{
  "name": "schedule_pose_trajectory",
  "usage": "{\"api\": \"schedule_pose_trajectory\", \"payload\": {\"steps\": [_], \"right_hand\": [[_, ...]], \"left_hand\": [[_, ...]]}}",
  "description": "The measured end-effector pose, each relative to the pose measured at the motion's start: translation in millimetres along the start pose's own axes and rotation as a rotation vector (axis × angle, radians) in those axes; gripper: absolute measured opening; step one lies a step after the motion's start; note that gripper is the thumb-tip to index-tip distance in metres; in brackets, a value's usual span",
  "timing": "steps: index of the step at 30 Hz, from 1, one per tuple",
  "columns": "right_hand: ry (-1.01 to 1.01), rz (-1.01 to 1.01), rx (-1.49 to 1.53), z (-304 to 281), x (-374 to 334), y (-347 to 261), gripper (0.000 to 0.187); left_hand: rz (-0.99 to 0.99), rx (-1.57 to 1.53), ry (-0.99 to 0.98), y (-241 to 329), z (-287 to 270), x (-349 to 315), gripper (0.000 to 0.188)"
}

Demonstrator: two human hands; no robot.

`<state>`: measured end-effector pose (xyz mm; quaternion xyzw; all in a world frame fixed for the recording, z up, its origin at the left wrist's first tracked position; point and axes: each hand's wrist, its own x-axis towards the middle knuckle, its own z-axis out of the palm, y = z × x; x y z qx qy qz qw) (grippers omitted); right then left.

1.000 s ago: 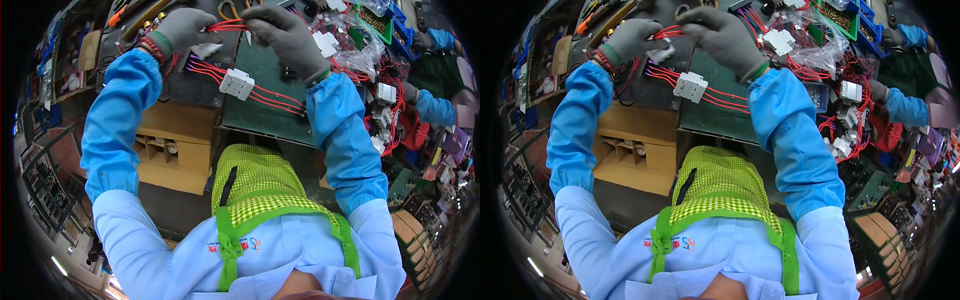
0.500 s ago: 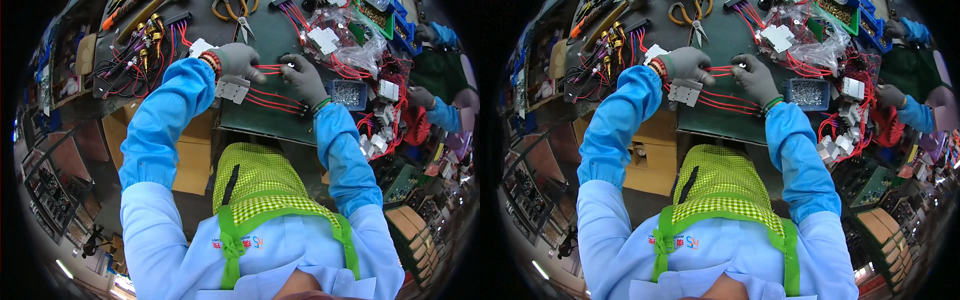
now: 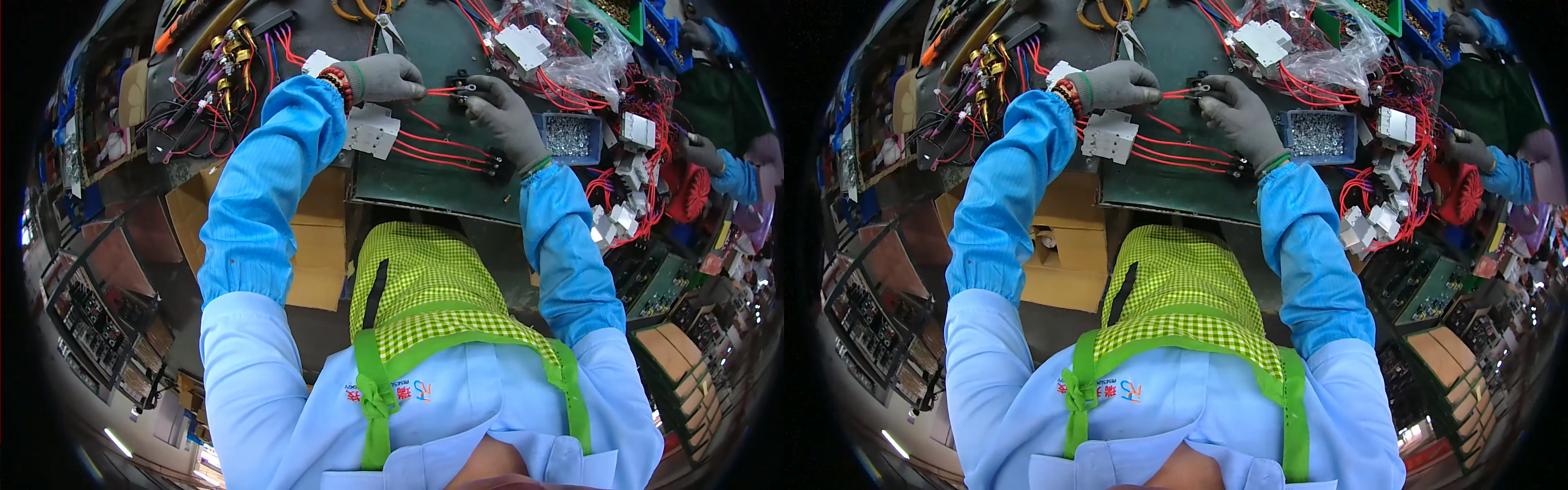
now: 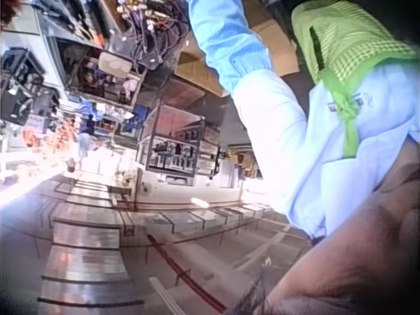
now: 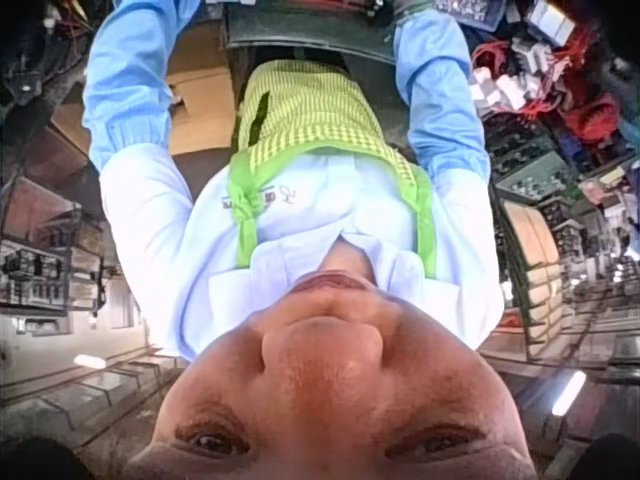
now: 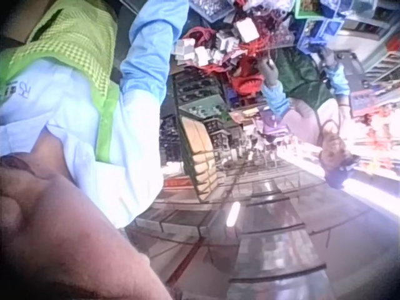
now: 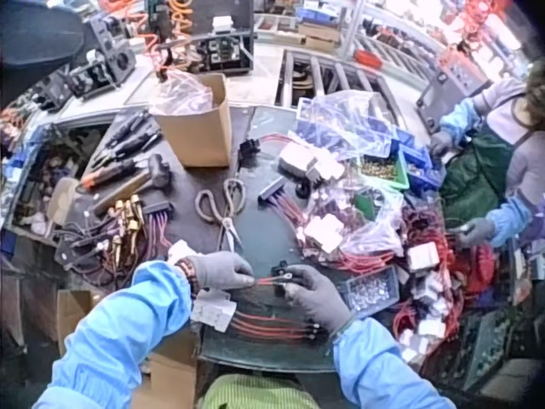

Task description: The person assembles an electrical component by inserting red wires into a black terminal block and securing them with screws. They use a pneumatic screwdriver to tighten the screws and repeat the process for multiple wires.

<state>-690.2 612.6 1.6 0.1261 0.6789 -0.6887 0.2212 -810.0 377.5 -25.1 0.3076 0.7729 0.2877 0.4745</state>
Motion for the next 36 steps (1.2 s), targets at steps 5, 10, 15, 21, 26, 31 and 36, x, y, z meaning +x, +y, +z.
{"api": "schedule_pose_trajectory", "payload": {"steps": [5, 10, 15, 21, 26, 31, 36], "right_hand": [[0.064, -0.03, -0.208, -6, 6, 4, 0.023], [0.141, 0.055, -0.341, -6, 18, 11, 0.028], [0.106, 0.099, -0.472, -7, 36, 10, 0.037], [0.176, 0.195, -0.508, 2, 41, -4, 0.038], [0.21, 0.036, -0.84, -7, 44, 11, 0.033], [0.283, -0.219, -0.834, -5, 28, 9, 0.025], [0.272, -0.313, -0.966, -3, 24, 17, 0.027]], "left_hand": [[-0.01, 0.023, 0.024, 5, 4, -2, 0.035], [0.04, 0.111, 0.157, 14, 15, -2, 0.039], [0.018, 0.183, 0.249, 22, 27, 4, 0.04], [-0.039, 0.275, 0.293, 28, 33, 15, 0.037], [-0.127, 0.437, 0.162, 43, 24, 18, 0.038], [-0.123, 0.438, 0.09, 28, 18, 29, 0.04], [-0.068, 0.362, 0.059, 17, 15, 34, 0.047]]}}
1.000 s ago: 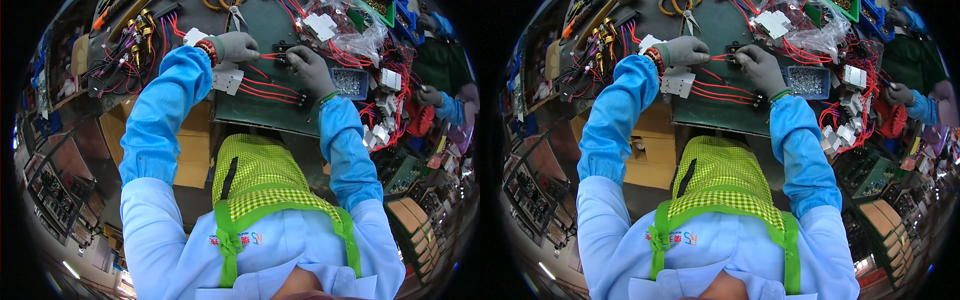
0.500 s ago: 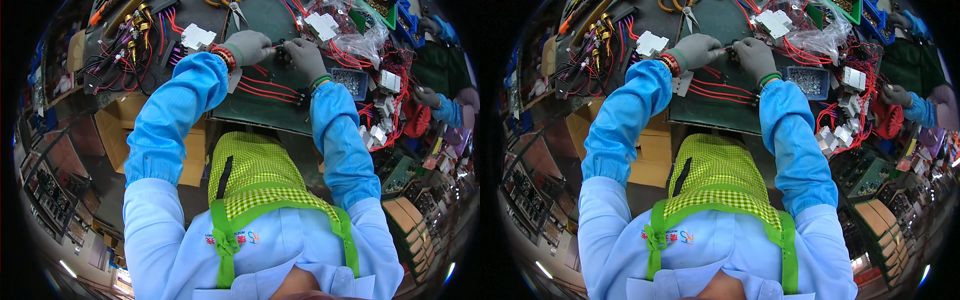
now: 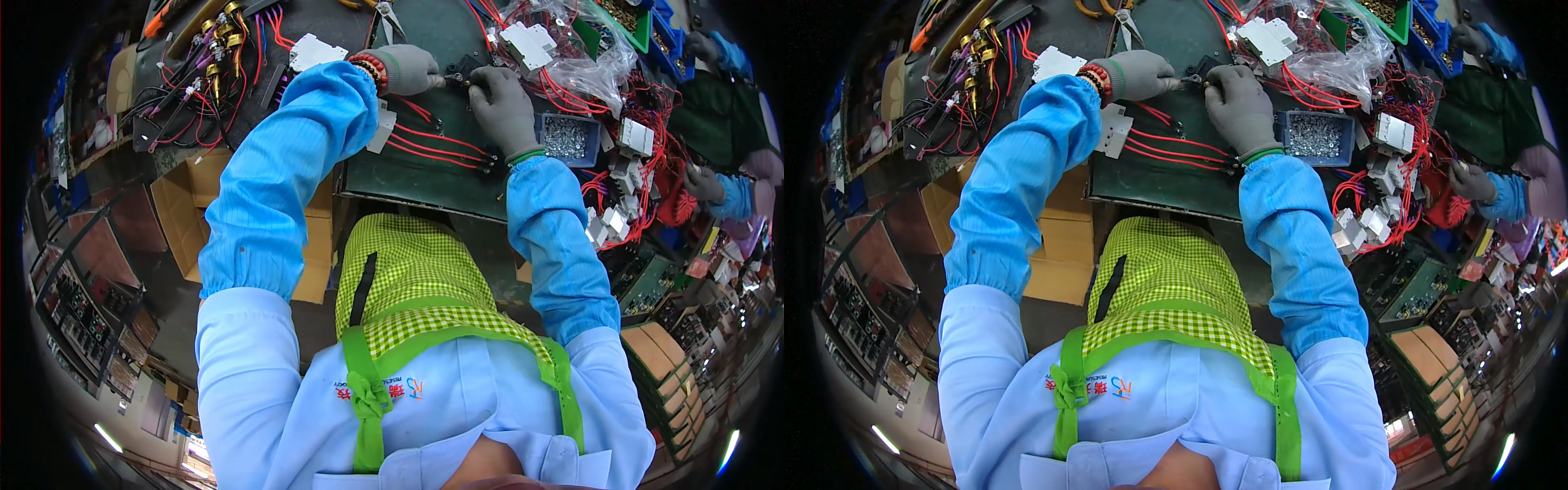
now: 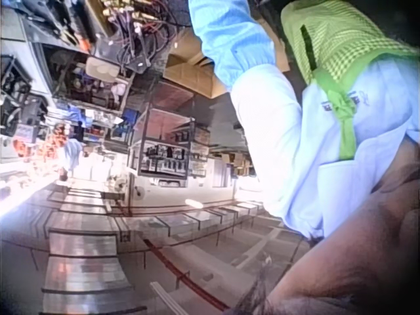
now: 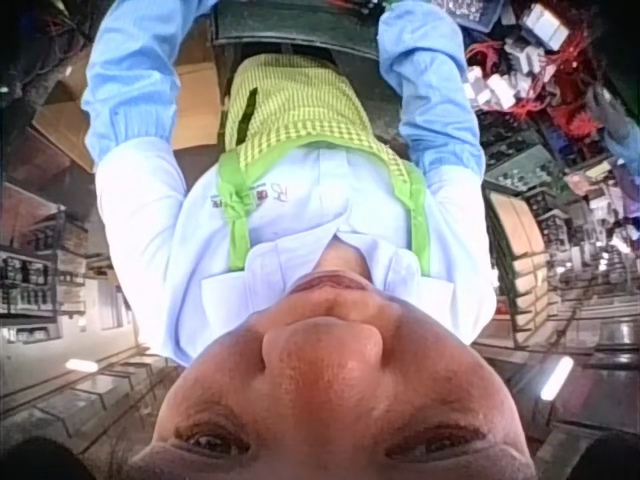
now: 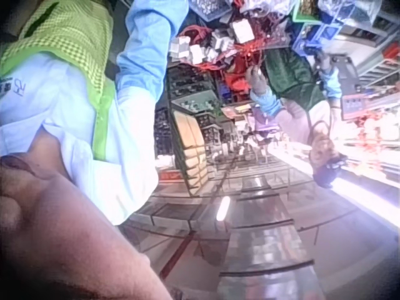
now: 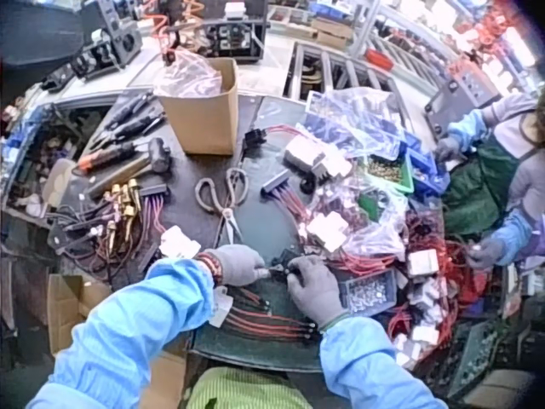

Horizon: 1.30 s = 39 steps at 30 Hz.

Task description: The person assembles an electrical component by inserting red wires into a black terminal block and securing them with screws. They use a pneumatic screwdriver to tighten the screws and repeat the process for multiple wires.

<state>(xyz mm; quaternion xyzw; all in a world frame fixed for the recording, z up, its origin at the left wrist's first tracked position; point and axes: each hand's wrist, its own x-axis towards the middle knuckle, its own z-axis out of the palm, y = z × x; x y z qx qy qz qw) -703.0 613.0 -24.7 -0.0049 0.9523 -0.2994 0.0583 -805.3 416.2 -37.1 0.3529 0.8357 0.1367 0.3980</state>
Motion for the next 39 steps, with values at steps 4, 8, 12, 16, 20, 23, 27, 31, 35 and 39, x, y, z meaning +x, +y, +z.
{"api": "schedule_pose_trajectory", "payload": {"steps": [4, 8, 12, 16, 20, 23, 27, 31, 35, 39], "right_hand": [[0.071, -0.138, -0.16, -7, 1, -13, 0.049], [-0.161, -0.122, -0.322, -7, 9, -4, 0.075], [-0.214, 0.019, -0.279, 1, 16, -7, 0.078], [-0.187, 0.17, -0.246, 5, 10, -29, 0.075], [-0.175, 0.193, -0.259, 7, 9, -27, 0.074], [-0.186, 0.2, -0.256, 5, 10, -31, 0.075], [-0.163, 0.227, -0.272, 8, 8, -30, 0.075], [-0.226, 0.296, -0.255, 2, 10, -39, 0.083], [-0.189, 0.301, -0.23, 5, 7, -36, 0.084], [-0.14, 0.229, -0.235, 9, 4, -33, 0.084]], "left_hand": [[0.049, -0.104, -0.011, -6, 4, -1, 0.048], [0.043, -0.195, -0.064, -4, -6, -5, 0.049], [0.079, -0.191, -0.003, -7, 3, -4, 0.05], [0.033, -0.195, -0.03, -9, 12, 2, 0.051], [0.005, -0.232, -0.053, -10, 9, 5, 0.053], [0.025, -0.216, -0.043, -13, 13, 11, 0.054], [0.043, -0.206, -0.106, -13, 7, 17, 0.056], [0.082, -0.009, -0.19, -12, -6, 26, 0.057], [-0.117, 0.084, -0.114, -24, 16, 57, 0.058], [-0.185, 0.07, -0.015, 7, -8, 13, 0.057]]}}
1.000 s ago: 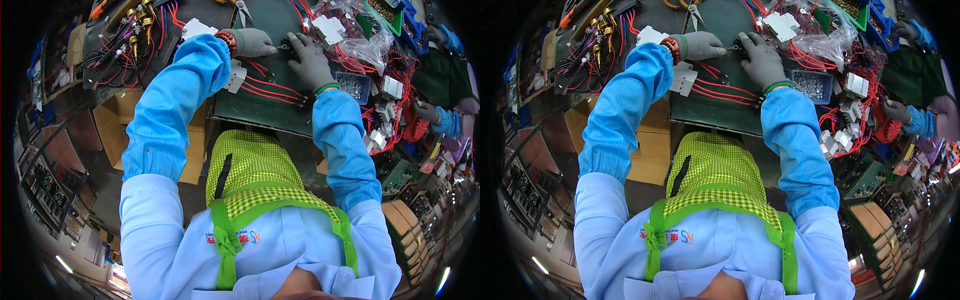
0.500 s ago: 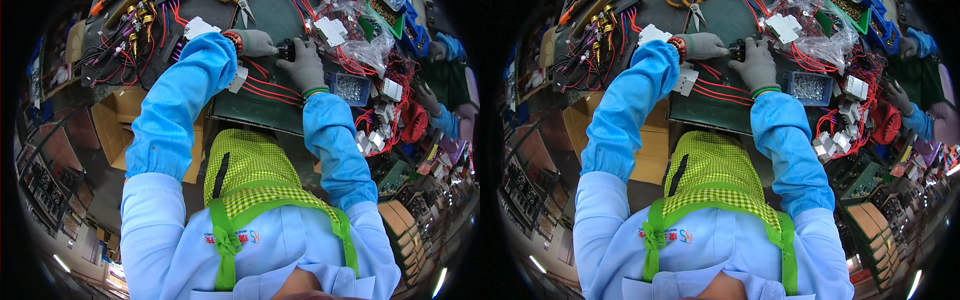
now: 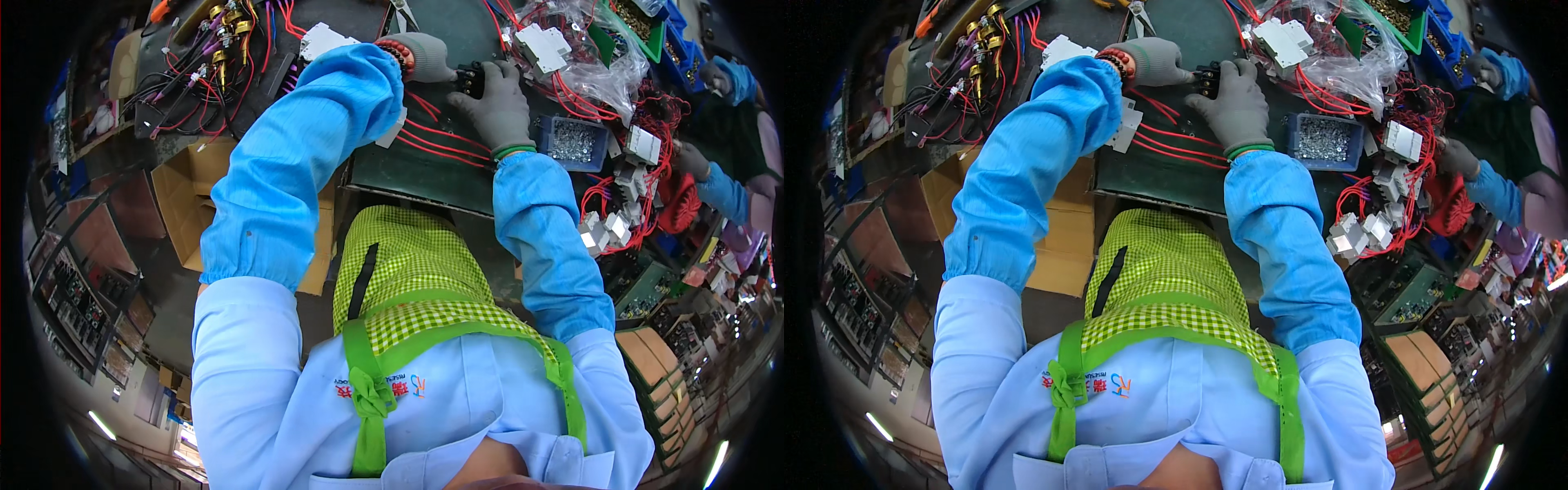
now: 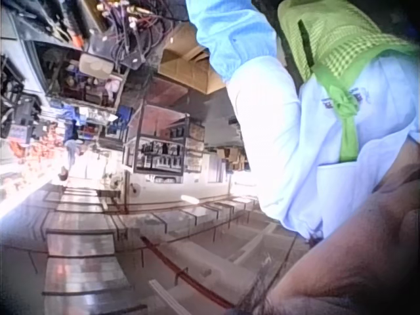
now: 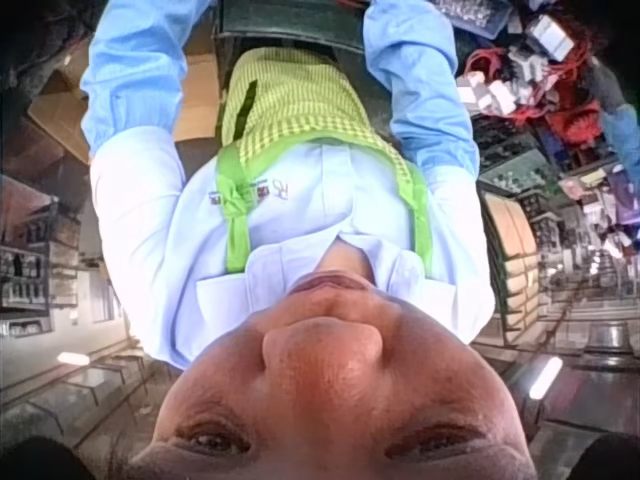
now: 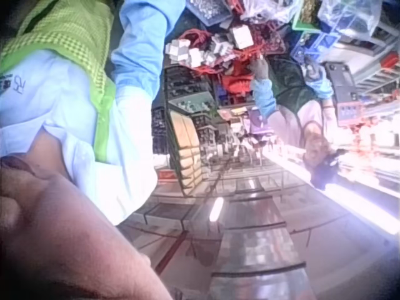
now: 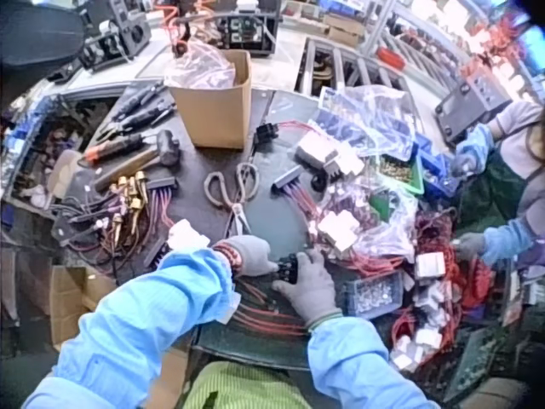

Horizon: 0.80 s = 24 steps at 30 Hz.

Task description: The person assembles an electrical component by inserting red wires into a black terminal block and securing them with screws. They use a pneumatic screwdriver to tighten the screws and repeat the process for multiple wires.

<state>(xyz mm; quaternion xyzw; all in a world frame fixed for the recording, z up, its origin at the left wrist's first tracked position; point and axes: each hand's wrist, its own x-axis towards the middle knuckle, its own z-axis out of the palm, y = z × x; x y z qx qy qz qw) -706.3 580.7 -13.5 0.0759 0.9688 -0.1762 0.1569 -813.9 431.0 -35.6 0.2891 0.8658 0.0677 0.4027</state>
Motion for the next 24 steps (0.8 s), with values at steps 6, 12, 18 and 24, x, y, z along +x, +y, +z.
{"api": "schedule_pose_trajectory", "payload": {"steps": [6, 12, 18, 24], "right_hand": [[0.008, -0.041, -0.032, 2, -1, 4, 0.085], [0.01, -0.07, -0.032, -26, -14, -3, 0.082], [0.018, -0.108, 0.0, -14, -29, 10, 0.082], [0.018, -0.157, -0.026, -12, -25, 14, 0.079]], "left_hand": [[-0.037, -0.015, 0.057, -3, -1, -19, 0.055], [-0.018, 0.033, 0.284, -5, -6, -46, 0.04], [0.131, 0.126, 0.246, 23, 17, -71, 0.02], [0.102, 0.201, 0.09, 39, 23, -70, 0.018]]}}
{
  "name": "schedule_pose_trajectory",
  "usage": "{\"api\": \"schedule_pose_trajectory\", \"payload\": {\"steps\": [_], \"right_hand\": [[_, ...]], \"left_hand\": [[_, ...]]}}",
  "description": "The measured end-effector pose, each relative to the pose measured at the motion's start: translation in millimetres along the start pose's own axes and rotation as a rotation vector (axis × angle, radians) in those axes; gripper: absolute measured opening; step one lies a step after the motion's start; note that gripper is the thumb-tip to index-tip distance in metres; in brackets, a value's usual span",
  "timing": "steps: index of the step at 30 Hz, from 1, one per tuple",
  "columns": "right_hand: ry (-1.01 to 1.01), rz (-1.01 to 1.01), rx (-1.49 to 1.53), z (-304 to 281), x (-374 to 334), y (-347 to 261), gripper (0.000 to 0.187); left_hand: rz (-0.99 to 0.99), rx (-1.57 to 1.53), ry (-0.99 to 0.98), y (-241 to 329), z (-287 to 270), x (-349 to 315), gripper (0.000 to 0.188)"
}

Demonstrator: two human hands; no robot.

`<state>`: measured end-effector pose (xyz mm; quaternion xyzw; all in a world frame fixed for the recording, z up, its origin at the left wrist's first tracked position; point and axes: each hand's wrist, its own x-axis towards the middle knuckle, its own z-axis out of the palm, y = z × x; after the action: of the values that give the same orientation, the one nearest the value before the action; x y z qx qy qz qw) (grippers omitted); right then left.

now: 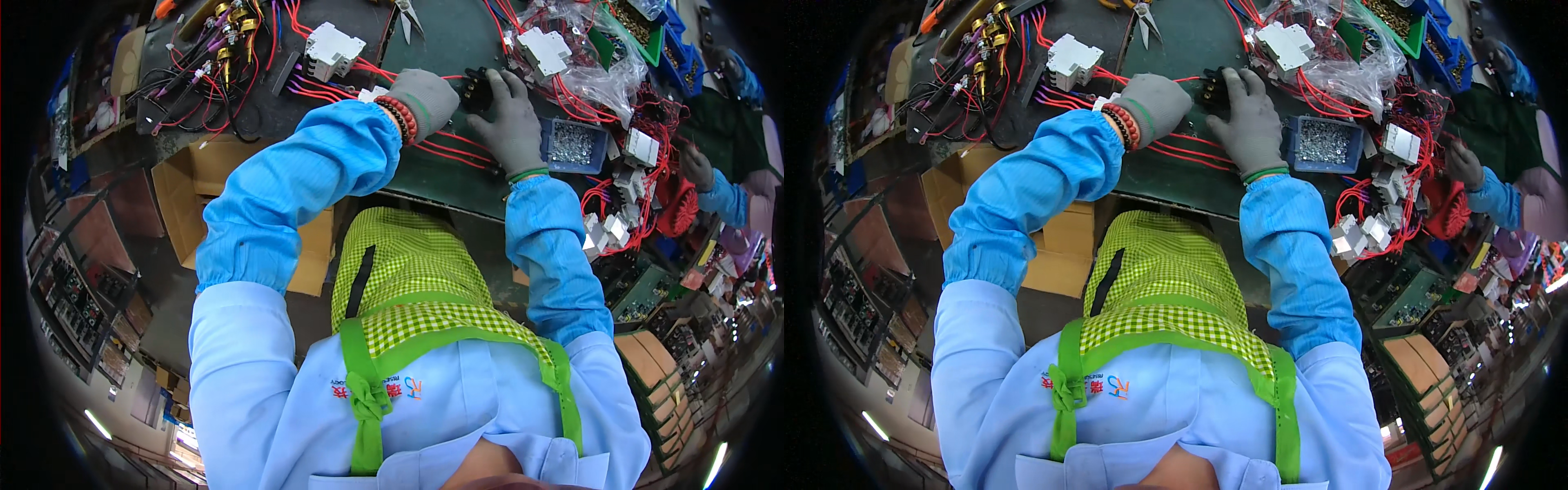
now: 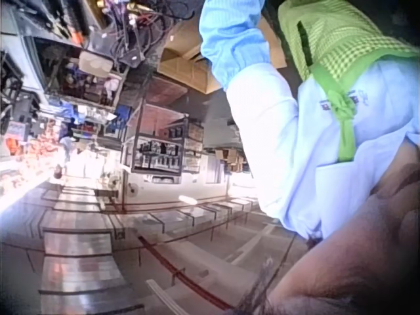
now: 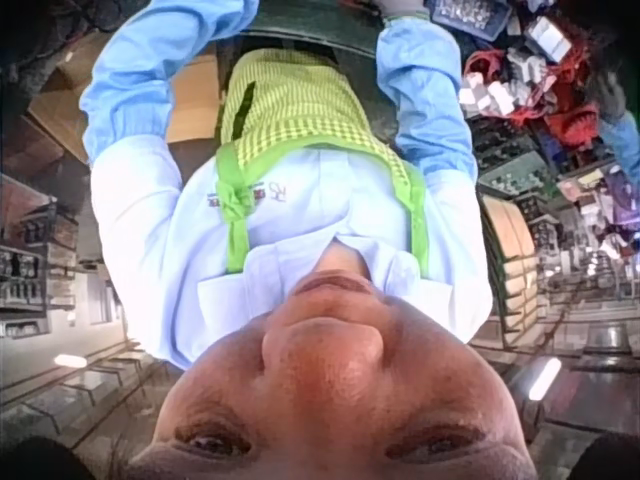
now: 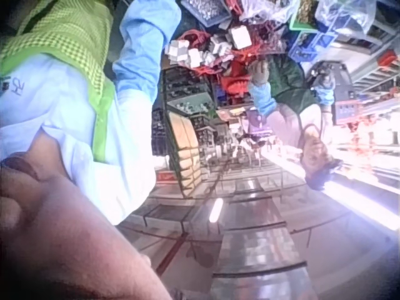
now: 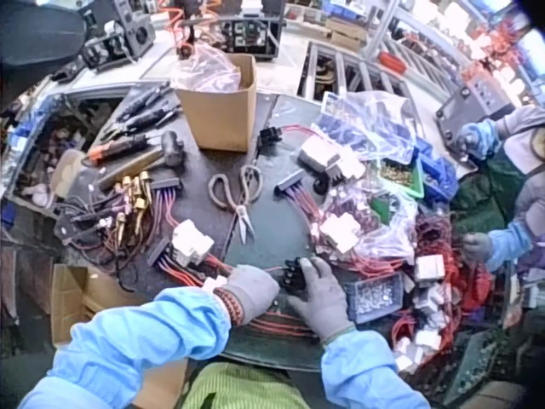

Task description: The person assembles an electrical component by inserting red wires into a black terminal block and securing them with screws. They use a pneumatic screwdriver to tighten the screws and repeat the process for multiple wires.

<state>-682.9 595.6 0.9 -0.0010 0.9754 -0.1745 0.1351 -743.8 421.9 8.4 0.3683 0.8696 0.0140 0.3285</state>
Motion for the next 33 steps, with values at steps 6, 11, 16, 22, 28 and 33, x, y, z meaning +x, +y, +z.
{"api": "schedule_pose_trajectory", "payload": {"steps": [6, 11, 16, 22, 28, 33], "right_hand": [[0.009, -0.085, -0.011, 14, 14, 15, 0.074], [-0.037, -0.088, 0.029, 11, 18, 15, 0.072], [-0.048, -0.068, 0.052, 14, 17, 19, 0.072], [-0.055, -0.093, 0.086, 14, 20, 23, 0.073], [-0.059, -0.082, 0.081, 12, 20, 21, 0.072], [-0.061, -0.078, 0.077, 11, 20, 20, 0.071]], "left_hand": [[-0.036, -0.044, -0.049, -1, 0, 8, 0.02], [-0.014, -0.074, -0.086, -14, 10, 15, 0.023], [0.051, -0.133, 0.02, -24, 6, 13, 0.024], [0.006, -0.207, 0.081, -30, -3, 13, 0.027], [-0.007, -0.174, 0.09, -33, -1, 25, 0.029], [-0.034, -0.15, 0.034, -32, -8, 31, 0.03]]}}
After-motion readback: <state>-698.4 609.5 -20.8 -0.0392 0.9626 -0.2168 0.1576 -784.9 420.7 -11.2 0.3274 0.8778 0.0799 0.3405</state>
